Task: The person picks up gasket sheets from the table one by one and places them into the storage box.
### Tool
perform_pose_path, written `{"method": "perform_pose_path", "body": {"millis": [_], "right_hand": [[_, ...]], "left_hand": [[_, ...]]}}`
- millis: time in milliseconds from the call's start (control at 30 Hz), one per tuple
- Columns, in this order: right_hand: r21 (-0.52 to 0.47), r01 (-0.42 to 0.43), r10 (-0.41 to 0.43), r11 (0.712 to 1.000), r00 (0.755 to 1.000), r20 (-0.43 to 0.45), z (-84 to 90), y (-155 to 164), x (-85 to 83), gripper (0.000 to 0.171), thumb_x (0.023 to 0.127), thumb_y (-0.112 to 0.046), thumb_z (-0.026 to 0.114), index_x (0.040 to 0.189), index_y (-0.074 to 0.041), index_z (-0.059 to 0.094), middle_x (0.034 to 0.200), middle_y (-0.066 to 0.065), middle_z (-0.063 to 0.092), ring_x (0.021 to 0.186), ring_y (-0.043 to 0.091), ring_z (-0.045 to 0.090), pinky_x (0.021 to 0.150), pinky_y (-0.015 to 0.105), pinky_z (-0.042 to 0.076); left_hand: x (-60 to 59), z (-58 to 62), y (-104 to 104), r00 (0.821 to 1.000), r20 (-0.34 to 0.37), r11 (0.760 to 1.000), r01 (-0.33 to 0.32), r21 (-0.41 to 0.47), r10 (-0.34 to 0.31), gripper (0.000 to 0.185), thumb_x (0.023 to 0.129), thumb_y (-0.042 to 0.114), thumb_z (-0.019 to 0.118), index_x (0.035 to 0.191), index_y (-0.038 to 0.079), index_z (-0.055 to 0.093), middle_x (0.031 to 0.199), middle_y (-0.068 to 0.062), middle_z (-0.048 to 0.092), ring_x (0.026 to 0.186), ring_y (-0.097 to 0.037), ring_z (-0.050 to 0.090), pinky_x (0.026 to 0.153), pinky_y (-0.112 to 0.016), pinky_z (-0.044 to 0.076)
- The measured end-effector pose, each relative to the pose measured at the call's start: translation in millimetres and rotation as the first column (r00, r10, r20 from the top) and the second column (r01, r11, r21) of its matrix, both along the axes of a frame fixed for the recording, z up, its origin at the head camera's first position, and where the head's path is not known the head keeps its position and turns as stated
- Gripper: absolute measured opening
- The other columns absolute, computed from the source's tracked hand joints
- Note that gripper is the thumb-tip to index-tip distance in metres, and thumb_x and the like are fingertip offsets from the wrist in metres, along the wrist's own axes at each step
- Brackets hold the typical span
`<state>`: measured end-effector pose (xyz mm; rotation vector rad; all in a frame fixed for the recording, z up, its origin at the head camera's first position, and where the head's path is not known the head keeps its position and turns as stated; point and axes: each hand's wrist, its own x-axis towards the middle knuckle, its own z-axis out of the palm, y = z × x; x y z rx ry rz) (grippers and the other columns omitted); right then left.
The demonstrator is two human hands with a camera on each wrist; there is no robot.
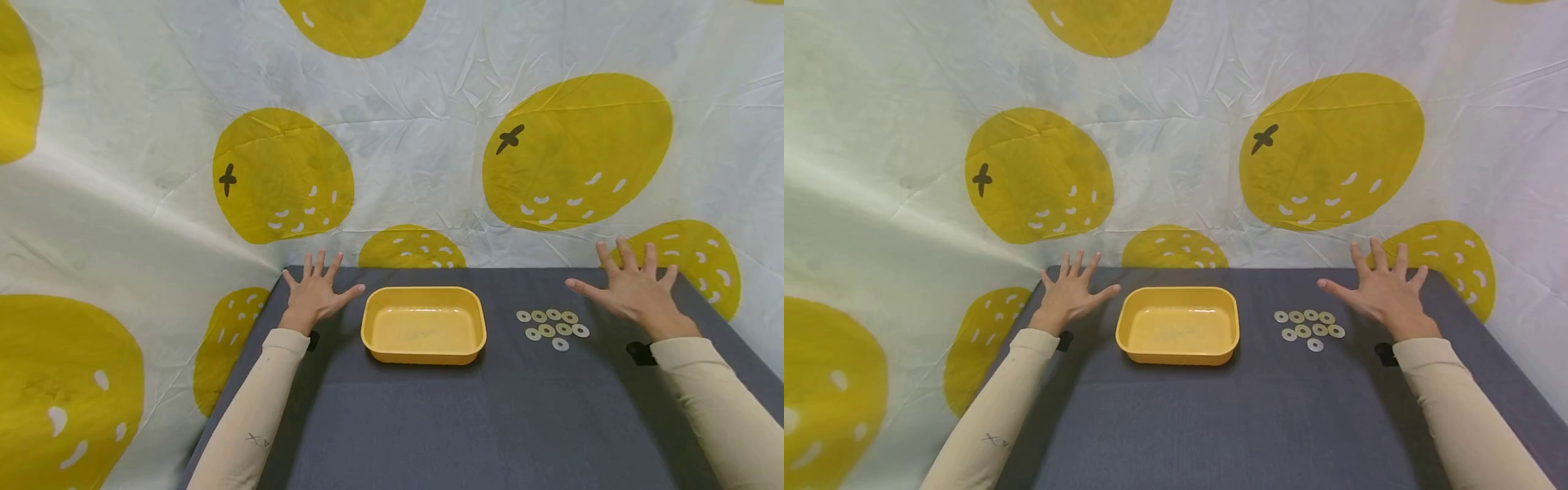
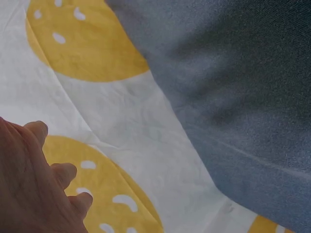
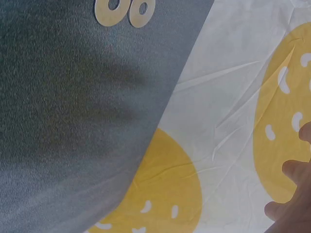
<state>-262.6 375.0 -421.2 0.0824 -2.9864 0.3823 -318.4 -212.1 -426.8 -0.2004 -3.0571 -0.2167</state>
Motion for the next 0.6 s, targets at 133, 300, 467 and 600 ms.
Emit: {"method": "perform_pose_path", "body": {"millis": [133, 300, 467, 600], "right_hand": [[-0.013, -0.013, 0.013, 1.000, 1.000, 0.008, 0.6, -2.1, 2.7, 0.106, 0.094, -0.073, 0.049, 0.165, -0.019, -0.008, 0.167, 0.027, -0.018, 0.143, 0.066, -0.025, 0.095, 0.092, -0.012], [-0.021, -0.017, 0.017, 1.000, 1.000, 0.022, 2.7, -2.7, 3.6, 0.105, 0.095, -0.073, 0.048, 0.165, -0.019, -0.008, 0.167, 0.026, -0.020, 0.143, 0.065, -0.027, 0.095, 0.092, -0.013], [-0.020, -0.007, 0.007, 1.000, 1.000, 0.029, 7.9, -1.4, 3.4, 0.104, 0.095, -0.074, 0.046, 0.165, -0.021, -0.010, 0.167, 0.024, -0.022, 0.143, 0.065, -0.027, 0.095, 0.092, -0.013], [-0.025, -0.008, 0.009, 1.000, 1.000, 0.029, 11.6, -2.2, 8.1, 0.103, 0.095, -0.073, 0.046, 0.165, -0.020, -0.009, 0.167, 0.025, -0.021, 0.143, 0.066, -0.025, 0.095, 0.092, -0.011]], "left_hand": [[3.7, -1.0, -0.5, 1.000, 0.004, 1.000, -0.001, 0.013, 0.000, 0.103, 0.082, 0.096, 0.029, 0.164, 0.040, 0.004, 0.174, -0.008, -0.006, 0.159, -0.040, -0.010, 0.111, -0.083, -0.010], [7.7, 0.8, -0.4, 1.000, 0.007, 1.000, -0.001, 0.020, 0.001, 0.102, 0.082, 0.096, 0.029, 0.164, 0.041, 0.002, 0.174, -0.008, -0.006, 0.159, -0.040, -0.009, 0.111, -0.083, -0.011], [9.5, 6.3, 1.6, 1.000, -0.007, 1.000, 0.001, 0.031, 0.000, 0.100, 0.084, 0.094, 0.030, 0.164, 0.041, 0.000, 0.174, -0.008, -0.005, 0.160, -0.040, -0.010, 0.112, -0.082, -0.010], [15.1, 8.0, 1.2, 1.000, -0.004, 0.998, 0.001, 0.059, -0.001, 0.095, 0.088, 0.089, 0.033, 0.164, 0.041, -0.001, 0.174, -0.009, -0.004, 0.160, -0.039, -0.010, 0.115, -0.080, -0.008]]}}
